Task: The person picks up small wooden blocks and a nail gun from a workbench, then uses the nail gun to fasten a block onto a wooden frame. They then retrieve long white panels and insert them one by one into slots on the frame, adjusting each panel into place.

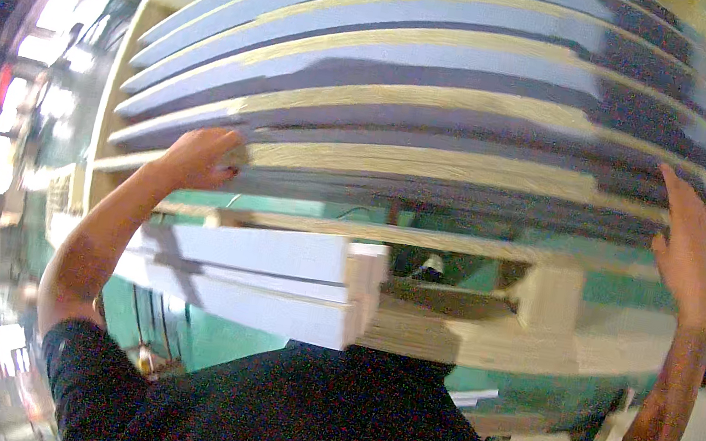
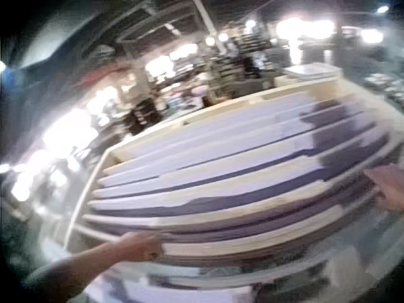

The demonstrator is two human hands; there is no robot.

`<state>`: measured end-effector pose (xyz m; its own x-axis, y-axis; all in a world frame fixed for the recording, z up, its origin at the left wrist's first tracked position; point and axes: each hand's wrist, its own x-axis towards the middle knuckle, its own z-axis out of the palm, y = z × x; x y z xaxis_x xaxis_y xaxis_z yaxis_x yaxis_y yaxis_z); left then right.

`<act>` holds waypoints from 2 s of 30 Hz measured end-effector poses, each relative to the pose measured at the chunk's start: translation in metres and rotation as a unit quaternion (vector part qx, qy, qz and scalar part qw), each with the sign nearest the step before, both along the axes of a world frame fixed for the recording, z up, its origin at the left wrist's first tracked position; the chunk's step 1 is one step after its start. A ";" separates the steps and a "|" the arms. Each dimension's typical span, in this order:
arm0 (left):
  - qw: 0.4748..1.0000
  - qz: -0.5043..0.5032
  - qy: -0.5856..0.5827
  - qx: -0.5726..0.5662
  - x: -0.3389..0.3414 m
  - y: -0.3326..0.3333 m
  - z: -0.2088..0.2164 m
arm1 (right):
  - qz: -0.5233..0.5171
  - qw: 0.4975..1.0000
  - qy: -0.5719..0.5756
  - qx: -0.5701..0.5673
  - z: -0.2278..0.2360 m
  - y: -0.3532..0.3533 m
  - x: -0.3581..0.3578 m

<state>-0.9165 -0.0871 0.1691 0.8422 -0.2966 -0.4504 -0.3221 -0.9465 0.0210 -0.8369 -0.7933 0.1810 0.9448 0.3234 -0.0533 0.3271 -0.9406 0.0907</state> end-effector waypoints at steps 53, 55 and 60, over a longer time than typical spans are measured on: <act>0.941 -0.090 -0.205 -0.253 -0.135 0.045 0.123 | 0.159 0.973 0.066 0.156 0.098 0.277 -0.112; 0.947 -0.069 -0.154 -0.273 -0.192 0.073 0.136 | 0.226 0.942 0.152 0.197 0.119 0.352 -0.151; 0.990 0.113 -0.075 -0.033 -0.274 0.145 0.110 | 0.435 0.893 0.087 0.078 0.096 0.446 -0.179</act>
<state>-1.1906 0.0582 0.2795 0.9463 -0.1167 -0.3013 -0.1057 -0.9930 0.0527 -1.0159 -0.3476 0.2765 0.3147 0.9469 -0.0655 0.9362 -0.3210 -0.1432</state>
